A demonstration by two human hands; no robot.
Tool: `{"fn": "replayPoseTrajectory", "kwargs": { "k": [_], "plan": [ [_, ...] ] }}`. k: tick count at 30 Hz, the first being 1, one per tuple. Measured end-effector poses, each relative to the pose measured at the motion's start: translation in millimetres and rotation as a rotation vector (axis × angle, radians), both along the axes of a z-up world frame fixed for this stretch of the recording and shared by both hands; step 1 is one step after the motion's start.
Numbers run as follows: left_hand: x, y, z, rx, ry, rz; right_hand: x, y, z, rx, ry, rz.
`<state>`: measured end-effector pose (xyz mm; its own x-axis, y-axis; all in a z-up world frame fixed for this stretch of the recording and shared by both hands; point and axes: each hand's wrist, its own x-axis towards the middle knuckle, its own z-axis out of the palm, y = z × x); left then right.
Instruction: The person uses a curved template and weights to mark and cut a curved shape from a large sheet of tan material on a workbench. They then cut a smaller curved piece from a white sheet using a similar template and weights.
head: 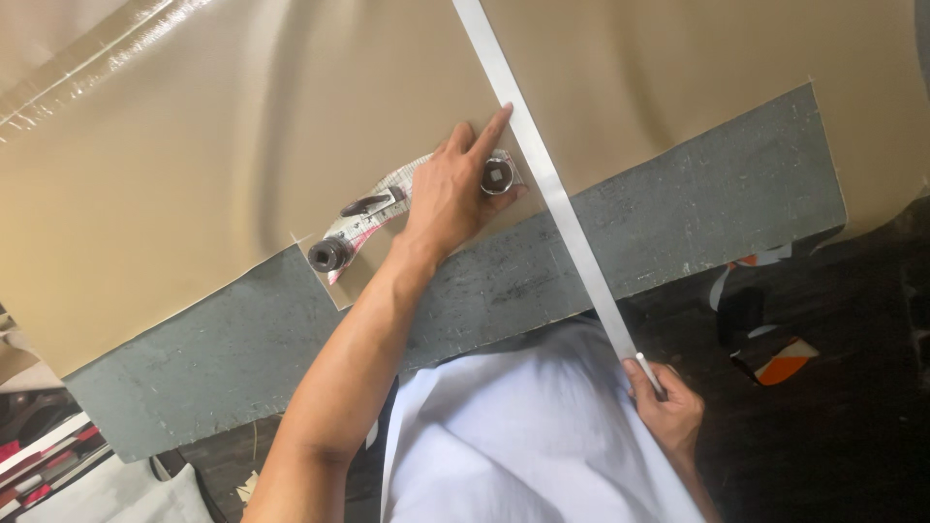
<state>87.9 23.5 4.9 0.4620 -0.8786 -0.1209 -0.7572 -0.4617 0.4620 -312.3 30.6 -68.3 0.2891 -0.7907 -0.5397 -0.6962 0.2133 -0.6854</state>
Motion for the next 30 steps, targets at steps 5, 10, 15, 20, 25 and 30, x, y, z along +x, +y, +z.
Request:
{"fn": "replayPoseTrajectory", "kwargs": {
  "k": [5,10,15,20,25,30],
  "plan": [
    [3,1,-2,0.004,-0.013,-0.04,-4,4,-6,-0.031,-0.063,0.007],
    [6,0,-5,0.034,-0.015,-0.051,-6,5,-12,-0.015,-0.03,0.021],
    [5,-1,-5,0.036,-0.017,-0.052,-9,5,-12,-0.052,-0.062,0.046],
    [6,-2,-6,0.051,-0.028,-0.059,-7,6,-14,-0.086,-0.082,0.039],
    [7,-5,-6,0.097,-0.003,-0.052,-6,5,-13,-0.109,-0.082,0.043],
    [6,-4,-4,0.064,0.003,-0.051,-5,1,-9,-0.106,-0.041,0.061]
  ]
}}
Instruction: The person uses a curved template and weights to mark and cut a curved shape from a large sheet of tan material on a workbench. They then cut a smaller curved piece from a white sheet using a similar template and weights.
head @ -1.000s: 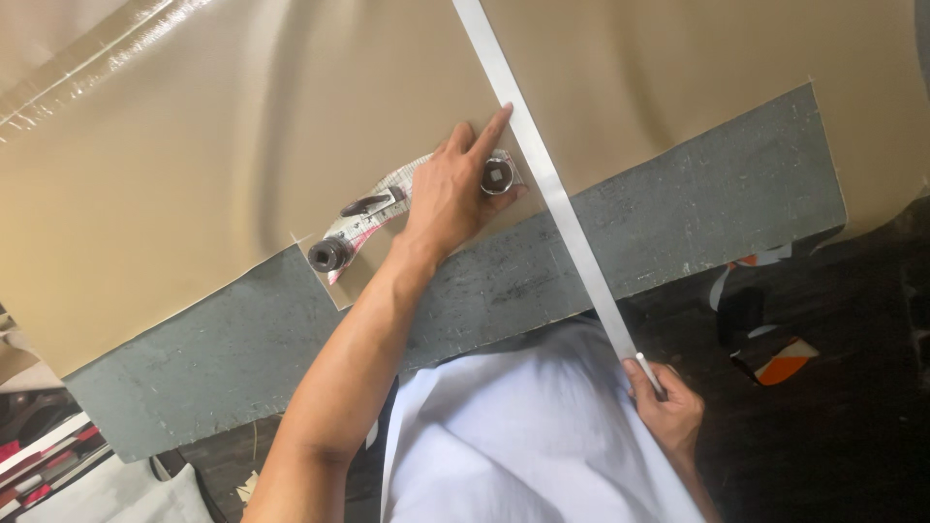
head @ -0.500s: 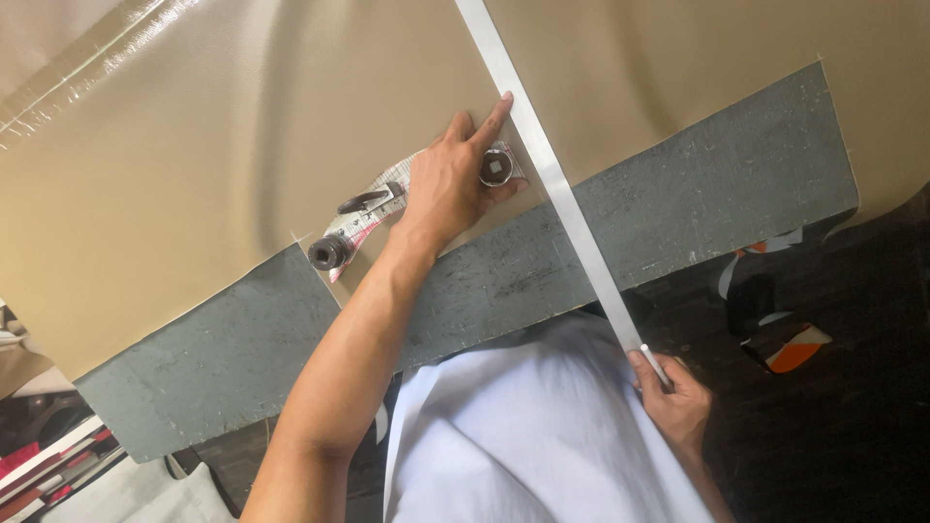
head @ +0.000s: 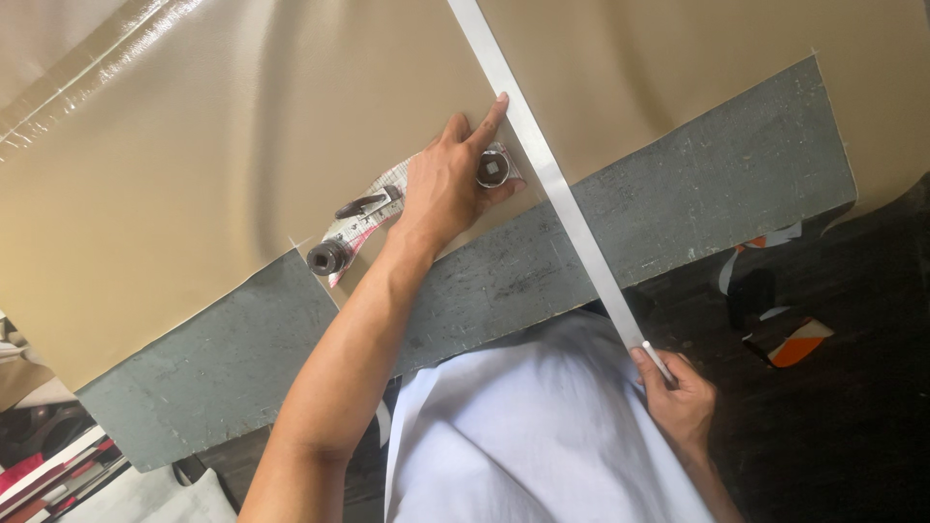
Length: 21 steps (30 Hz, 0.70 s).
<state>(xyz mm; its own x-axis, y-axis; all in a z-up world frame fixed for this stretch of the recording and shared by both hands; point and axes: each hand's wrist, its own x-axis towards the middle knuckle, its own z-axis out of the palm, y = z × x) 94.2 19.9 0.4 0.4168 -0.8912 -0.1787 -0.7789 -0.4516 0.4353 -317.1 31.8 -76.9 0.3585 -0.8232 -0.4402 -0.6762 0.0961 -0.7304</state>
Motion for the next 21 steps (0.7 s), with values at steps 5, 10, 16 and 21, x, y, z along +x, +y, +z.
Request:
{"fn": "replayPoseTrajectory", "kwargs": {
  "k": [5,10,16,21],
  "plan": [
    [-0.3,2.0,1.1,-0.004,0.007,0.004,0.7,-4.3,4.2,0.024,-0.03,-0.018],
    [0.1,1.0,0.6,-0.006,0.006,0.005,1.0,-4.7,3.4,0.022,-0.018,-0.02],
    [0.3,0.2,-0.3,-0.01,-0.002,-0.002,-1.7,-1.6,-2.2,0.038,-0.03,-0.013],
    [0.3,-0.5,1.0,0.002,0.001,0.0,-4.5,-0.2,-4.5,0.055,-0.01,0.0]
  ]
}}
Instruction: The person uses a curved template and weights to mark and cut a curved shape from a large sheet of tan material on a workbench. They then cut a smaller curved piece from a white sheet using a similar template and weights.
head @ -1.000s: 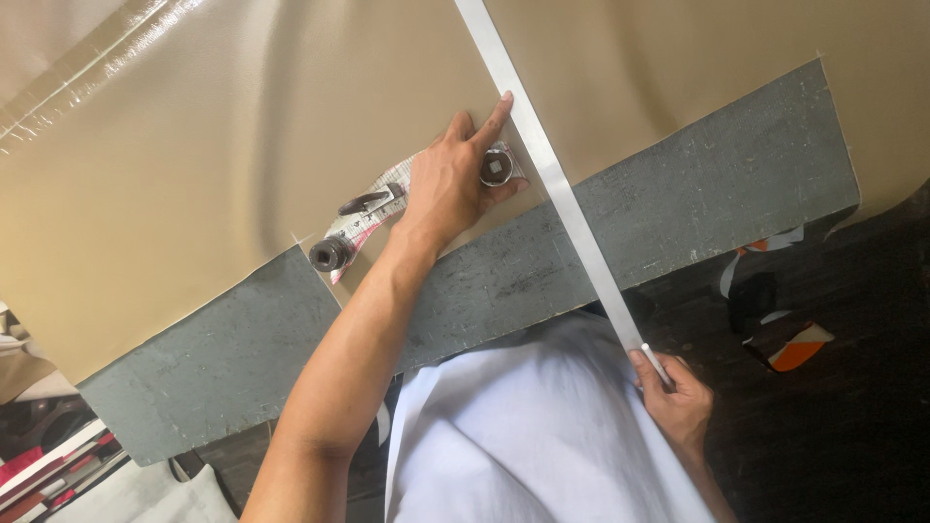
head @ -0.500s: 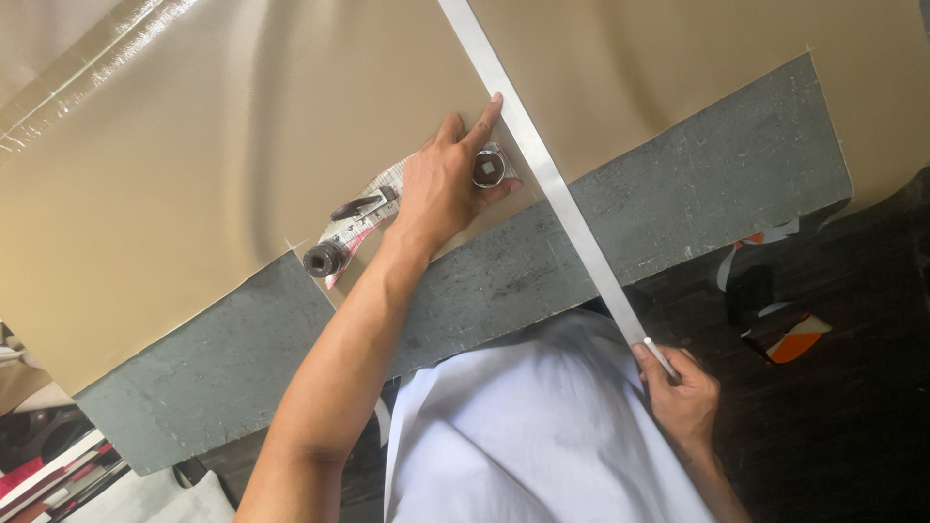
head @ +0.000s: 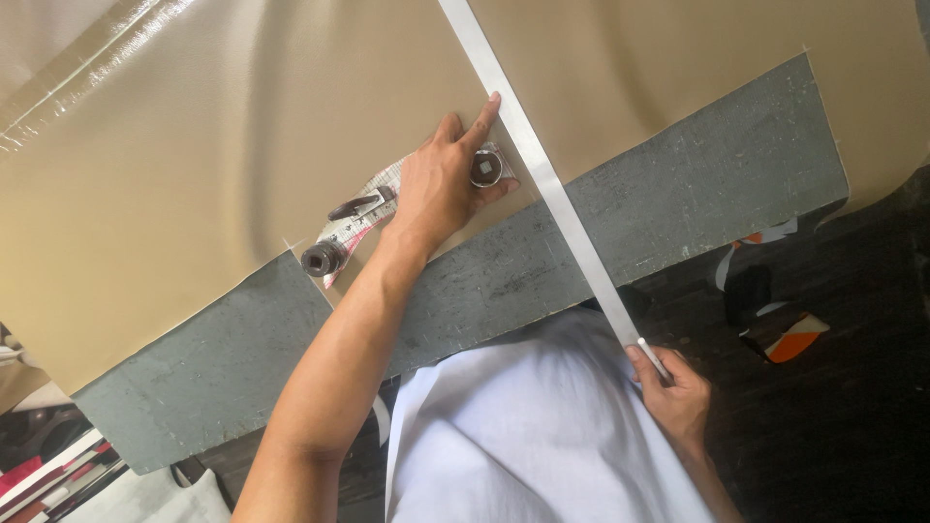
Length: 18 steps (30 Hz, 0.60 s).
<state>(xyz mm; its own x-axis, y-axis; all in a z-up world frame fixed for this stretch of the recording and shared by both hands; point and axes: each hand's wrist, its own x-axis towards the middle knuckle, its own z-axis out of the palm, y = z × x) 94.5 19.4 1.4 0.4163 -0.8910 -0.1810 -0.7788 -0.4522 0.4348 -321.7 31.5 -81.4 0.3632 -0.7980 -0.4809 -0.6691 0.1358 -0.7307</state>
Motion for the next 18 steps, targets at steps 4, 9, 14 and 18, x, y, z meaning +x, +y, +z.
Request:
{"fn": "replayPoseTrajectory", "kwargs": {
  "k": [4,9,14,18],
  "plan": [
    [0,-1,0,0.02,-0.004,-0.001,1,-2,0,-0.079,-0.116,0.017],
    [1,-1,-2,-0.004,-0.018,-0.011,8,-19,9,-0.304,-0.097,-0.046],
    [3,-1,-2,-0.004,0.005,-0.013,29,-62,32,-0.354,-0.352,-0.254],
    [2,0,-3,-0.016,0.007,-0.013,64,-88,50,-0.477,-0.607,-0.122]
  ]
}}
